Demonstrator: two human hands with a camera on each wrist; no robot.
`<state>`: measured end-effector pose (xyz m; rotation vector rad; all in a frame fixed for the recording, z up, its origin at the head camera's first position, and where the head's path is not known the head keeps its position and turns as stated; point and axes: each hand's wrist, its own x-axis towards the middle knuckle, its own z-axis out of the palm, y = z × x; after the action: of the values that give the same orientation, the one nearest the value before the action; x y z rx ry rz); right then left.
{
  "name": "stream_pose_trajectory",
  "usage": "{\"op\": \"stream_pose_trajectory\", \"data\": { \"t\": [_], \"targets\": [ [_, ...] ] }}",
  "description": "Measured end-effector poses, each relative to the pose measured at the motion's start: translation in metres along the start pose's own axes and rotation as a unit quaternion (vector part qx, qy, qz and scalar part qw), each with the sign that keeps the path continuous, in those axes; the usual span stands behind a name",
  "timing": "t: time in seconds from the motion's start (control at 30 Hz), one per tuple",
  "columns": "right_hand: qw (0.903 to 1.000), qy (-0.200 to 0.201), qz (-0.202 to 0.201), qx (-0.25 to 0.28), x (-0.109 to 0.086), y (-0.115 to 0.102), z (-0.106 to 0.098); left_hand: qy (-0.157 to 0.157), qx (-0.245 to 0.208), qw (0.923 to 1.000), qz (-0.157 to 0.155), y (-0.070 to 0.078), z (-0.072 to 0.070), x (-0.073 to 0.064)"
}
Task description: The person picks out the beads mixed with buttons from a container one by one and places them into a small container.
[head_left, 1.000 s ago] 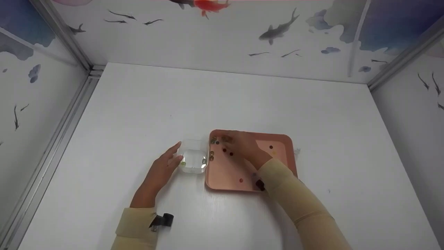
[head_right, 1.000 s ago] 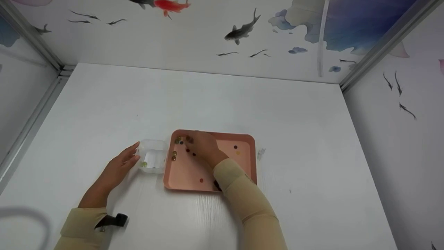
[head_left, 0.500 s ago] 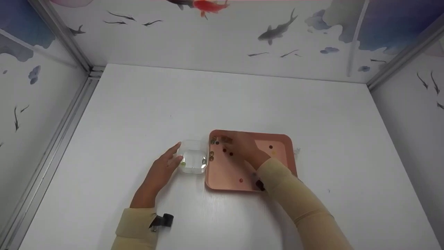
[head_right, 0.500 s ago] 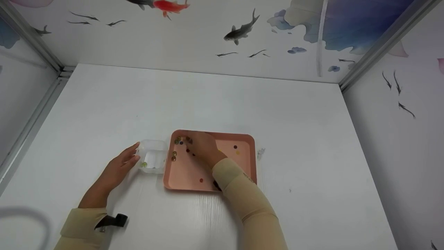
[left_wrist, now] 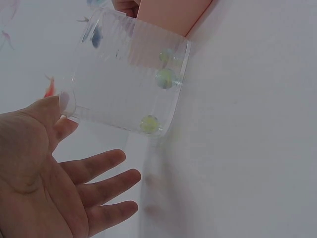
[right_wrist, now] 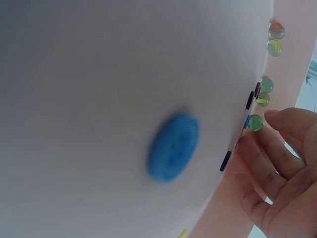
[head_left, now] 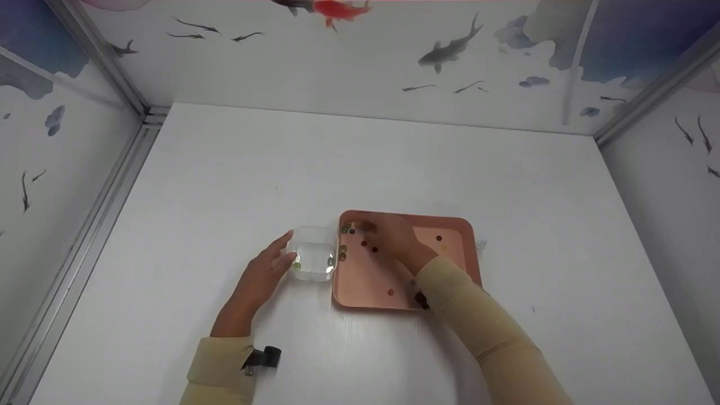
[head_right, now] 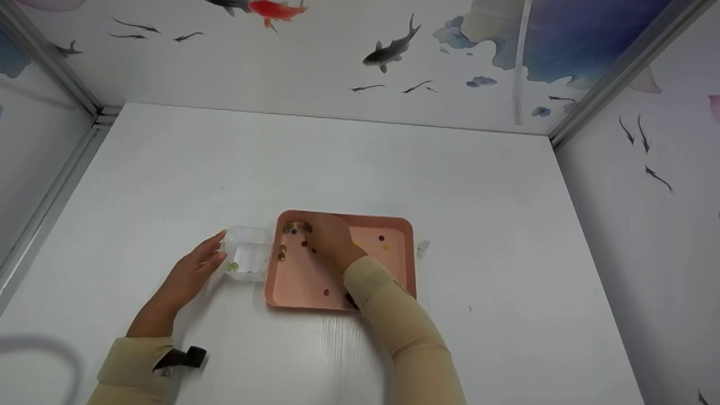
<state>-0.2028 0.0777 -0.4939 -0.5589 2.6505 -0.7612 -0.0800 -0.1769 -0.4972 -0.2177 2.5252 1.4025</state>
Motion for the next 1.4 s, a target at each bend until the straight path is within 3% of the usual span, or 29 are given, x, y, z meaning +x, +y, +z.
{"op": "stream_pose_trajectory", "data": {
  "t": [0.23, 0.67, 1.0, 1.4],
  "targets": [
    [0.9994, 0.016, -0.018, -0.026, -0.0004, -0.0029, -0.0005, 0.001, -0.003, 1.0, 0.001, 0.0012, -0.0006, -0.0005],
    [0.9966, 0.018, -0.006, -0.081, 0.0004, -0.0061, 0.0009, 0.004, 0.0, 1.0, -0.006, 0.0005, 0.0003, -0.0001],
    [0.9835, 0.043, -0.081, -0.156, 0.0007, -0.0039, 0.0037, 0.01, 0.006, 0.9999, 0.008, -0.0022, 0.0005, -0.0005],
    [0.9798, 0.052, -0.091, -0.17, -0.002, -0.0064, 0.0027, 0.012, 0.008, 0.9999, 0.005, -0.0014, 0.0019, 0.0011]
  ]
}}
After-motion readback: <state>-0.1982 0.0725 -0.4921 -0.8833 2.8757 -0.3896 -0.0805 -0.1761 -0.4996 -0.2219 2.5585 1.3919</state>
